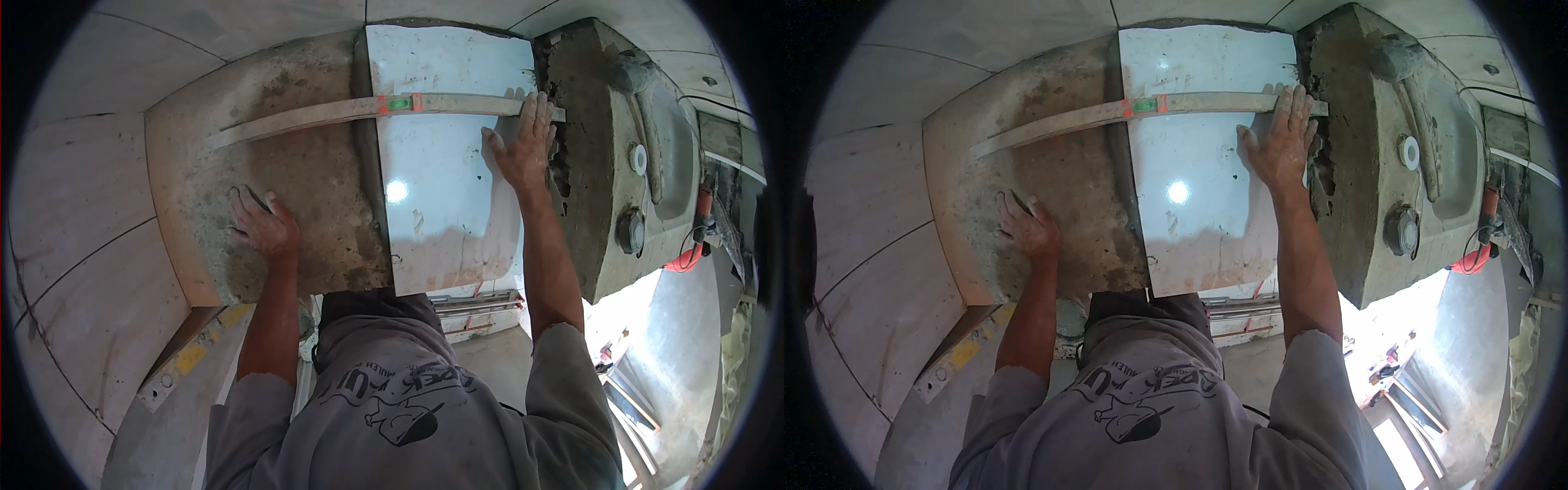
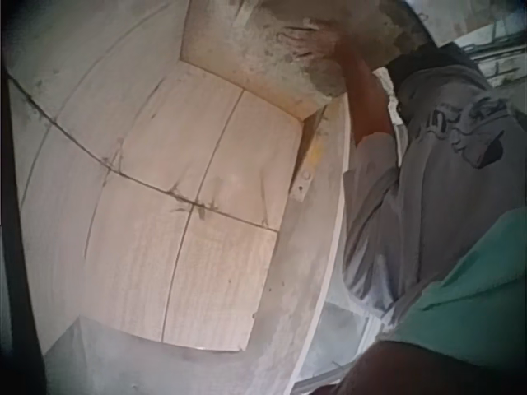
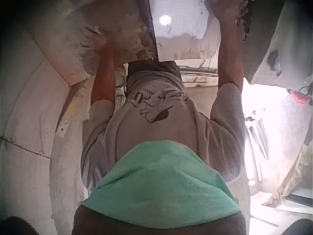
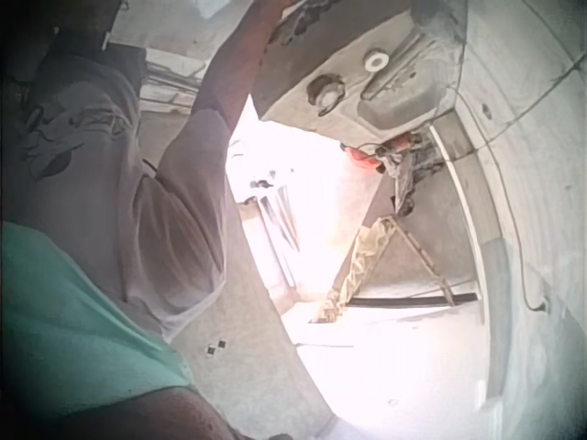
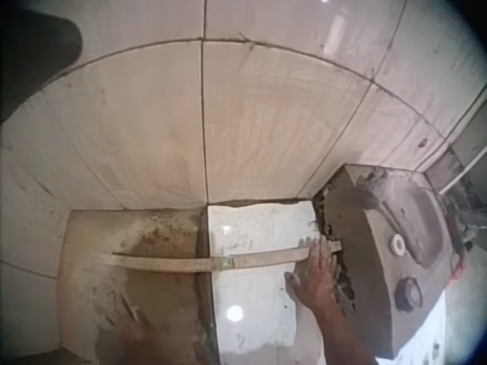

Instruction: The recorder is installing and leveling floor tiles using cement and tools.

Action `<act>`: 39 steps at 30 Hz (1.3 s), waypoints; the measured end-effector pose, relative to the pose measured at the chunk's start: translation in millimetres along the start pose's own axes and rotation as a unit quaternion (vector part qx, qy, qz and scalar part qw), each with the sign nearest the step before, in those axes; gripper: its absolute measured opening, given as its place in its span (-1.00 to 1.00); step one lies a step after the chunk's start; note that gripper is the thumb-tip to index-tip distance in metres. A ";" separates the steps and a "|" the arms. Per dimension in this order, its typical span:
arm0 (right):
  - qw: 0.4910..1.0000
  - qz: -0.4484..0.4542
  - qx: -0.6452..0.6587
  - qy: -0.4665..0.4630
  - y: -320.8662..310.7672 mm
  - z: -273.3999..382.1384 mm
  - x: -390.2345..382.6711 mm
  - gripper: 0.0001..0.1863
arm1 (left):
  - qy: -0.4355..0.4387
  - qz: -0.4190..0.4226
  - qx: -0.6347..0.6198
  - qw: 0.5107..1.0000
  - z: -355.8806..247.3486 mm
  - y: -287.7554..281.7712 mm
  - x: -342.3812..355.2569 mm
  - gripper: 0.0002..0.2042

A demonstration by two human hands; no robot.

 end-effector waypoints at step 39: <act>0.998 0.025 -0.053 0.000 -7.2 6.7 9.1 -0.08 | -0.005 0.042 0.029 0.999 -1.3 -0.2 4.2 -0.42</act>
Point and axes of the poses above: each hand's wrist, its own x-axis towards the middle knuckle, its own y-axis out of the palm, z = x × y, the point moved 4 cm from there along x, towards the middle knuckle, and after that the axes turned 7 degrees about -y, right-handed, at the moved point
